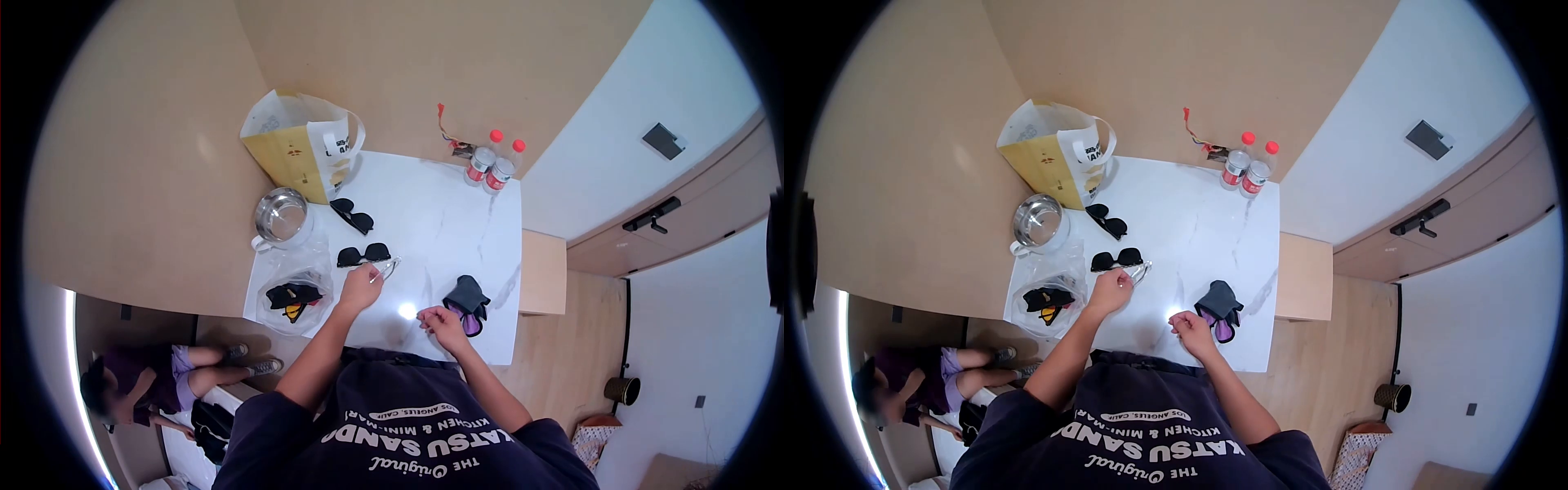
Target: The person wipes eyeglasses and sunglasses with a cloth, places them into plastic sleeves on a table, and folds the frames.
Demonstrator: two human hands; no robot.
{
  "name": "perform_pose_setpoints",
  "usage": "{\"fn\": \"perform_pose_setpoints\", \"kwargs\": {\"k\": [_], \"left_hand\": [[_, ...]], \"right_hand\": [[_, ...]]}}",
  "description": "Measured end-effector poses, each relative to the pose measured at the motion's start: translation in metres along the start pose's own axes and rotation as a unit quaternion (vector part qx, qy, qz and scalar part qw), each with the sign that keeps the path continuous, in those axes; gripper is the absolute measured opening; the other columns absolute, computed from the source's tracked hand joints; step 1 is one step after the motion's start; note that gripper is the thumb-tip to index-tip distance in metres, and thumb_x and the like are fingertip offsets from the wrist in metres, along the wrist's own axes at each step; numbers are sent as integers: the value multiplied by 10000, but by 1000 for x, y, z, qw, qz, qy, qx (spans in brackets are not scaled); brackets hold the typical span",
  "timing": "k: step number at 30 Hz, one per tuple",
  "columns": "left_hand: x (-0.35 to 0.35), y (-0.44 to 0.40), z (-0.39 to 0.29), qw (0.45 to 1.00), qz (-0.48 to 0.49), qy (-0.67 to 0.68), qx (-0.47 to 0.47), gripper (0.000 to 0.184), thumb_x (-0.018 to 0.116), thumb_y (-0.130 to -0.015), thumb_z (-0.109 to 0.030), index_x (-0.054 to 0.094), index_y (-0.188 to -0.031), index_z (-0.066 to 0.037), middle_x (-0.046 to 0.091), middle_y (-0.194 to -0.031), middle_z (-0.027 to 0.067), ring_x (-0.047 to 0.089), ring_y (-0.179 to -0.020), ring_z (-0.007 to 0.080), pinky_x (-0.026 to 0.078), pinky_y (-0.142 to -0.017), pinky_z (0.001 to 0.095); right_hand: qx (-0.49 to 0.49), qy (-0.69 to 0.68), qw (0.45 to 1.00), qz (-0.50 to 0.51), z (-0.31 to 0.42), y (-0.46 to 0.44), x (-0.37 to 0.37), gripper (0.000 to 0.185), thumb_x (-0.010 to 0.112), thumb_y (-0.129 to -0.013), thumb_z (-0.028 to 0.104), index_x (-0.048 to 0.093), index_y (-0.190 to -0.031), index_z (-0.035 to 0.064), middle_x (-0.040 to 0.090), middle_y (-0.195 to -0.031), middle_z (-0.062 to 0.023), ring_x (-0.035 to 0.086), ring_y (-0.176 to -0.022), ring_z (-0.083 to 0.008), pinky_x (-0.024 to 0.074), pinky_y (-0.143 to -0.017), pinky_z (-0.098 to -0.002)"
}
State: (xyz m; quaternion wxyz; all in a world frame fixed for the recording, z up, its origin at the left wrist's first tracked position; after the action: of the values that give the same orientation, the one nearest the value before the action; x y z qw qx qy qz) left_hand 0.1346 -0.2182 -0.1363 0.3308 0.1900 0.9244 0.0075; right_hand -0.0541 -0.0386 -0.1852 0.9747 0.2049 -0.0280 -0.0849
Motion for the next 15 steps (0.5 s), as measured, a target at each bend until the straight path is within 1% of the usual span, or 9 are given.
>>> {"fn": "perform_pose_setpoints", "kwargs": {"k": [3,4,6,7,8,9,12,13,15], "left_hand": [[-7,3,-5,999,38,16,-20,191,694,-896,-187,694,-884,3,751,-873,139,727,-824,305,566,-734,366],[-2,3,2,991,73,99,-54,174,676,-919,-176,696,-910,-4,750,-898,129,722,-826,267,573,-745,358],[4,6,6,948,139,262,-121,149,640,-965,-153,701,-961,-16,746,-947,110,711,-829,189,587,-766,340],[7,10,7,924,162,315,-142,150,625,-981,-147,691,-975,-13,744,-959,108,710,-832,181,588,-769,326],[1,20,-11,897,185,367,-162,151,609,-998,-142,681,-988,-9,741,-972,107,709,-835,173,589,-772,312],[-5,29,-25,866,207,418,-183,152,594,-1014,-136,671,-1001,-6,738,-984,105,708,-838,165,590,-776,298],[-11,44,-44,838,279,432,-184,151,610,-1021,-166,651,-1023,-21,730,-992,108,709,-853,170,591,-792,309],[-15,48,-53,843,298,413,-175,157,608,-1025,-173,647,-1020,-21,729,-980,106,706,-849,167,586,-785,303],[-20,56,-70,850,336,373,-156,170,605,-1032,-188,639,-1015,-22,726,-956,102,700,-841,163,574,-771,290]], "right_hand": [[1,6,1000,-4,1,-1,-4,188,575,-1030,156,687,-1086,15,738,-987,-37,677,-824,-109,509,-718,-253],[2,14,1000,-1,1,-2,-6,195,568,-1040,166,685,-1103,24,738,-1003,-30,676,-839,-108,510,-730,-256],[-10,18,1000,-2,10,-3,-9,203,562,-1049,178,681,-1125,33,736,-1016,-23,676,-854,-108,511,-743,-259],[-21,14,1000,-7,16,-3,-11,204,562,-1049,181,680,-1132,35,735,-1013,-22,676,-855,-108,511,-745,-259],[-32,9,999,-12,26,-2,-11,206,563,-1049,183,678,-1138,37,734,-1009,-22,676,-856,-108,511,-746,-259],[-44,-16,999,-24,42,1,-12,199,573,-1039,137,670,-1177,33,704,-1057,-30,663,-859,-108,514,-756,-261],[-194,12,977,-84,107,14,-12,215,614,-981,43,677,-1186,29,646,-1072,-43,601,-860,-96,485,-708,-236],[-247,61,964,-74,137,22,-10,245,641,-957,20,692,-1195,47,609,-1100,-54,578,-884,-112,480,-707,-247],[-305,171,935,-51,193,42,3,221,650,-947,15,707,-1158,42,610,-1092,-70,596,-858,-141,489,-707,-269]]}}
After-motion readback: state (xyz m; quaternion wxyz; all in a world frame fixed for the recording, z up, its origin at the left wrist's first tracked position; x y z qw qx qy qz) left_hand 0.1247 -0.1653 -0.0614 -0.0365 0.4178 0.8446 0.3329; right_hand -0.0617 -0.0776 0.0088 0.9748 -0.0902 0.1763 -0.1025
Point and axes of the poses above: each hand's wrist, its own y-axis away from the middle knuckle, its own x-axis out of the palm, z = x × y, the point moved 7 cm from there along -y, towards the middle knuckle
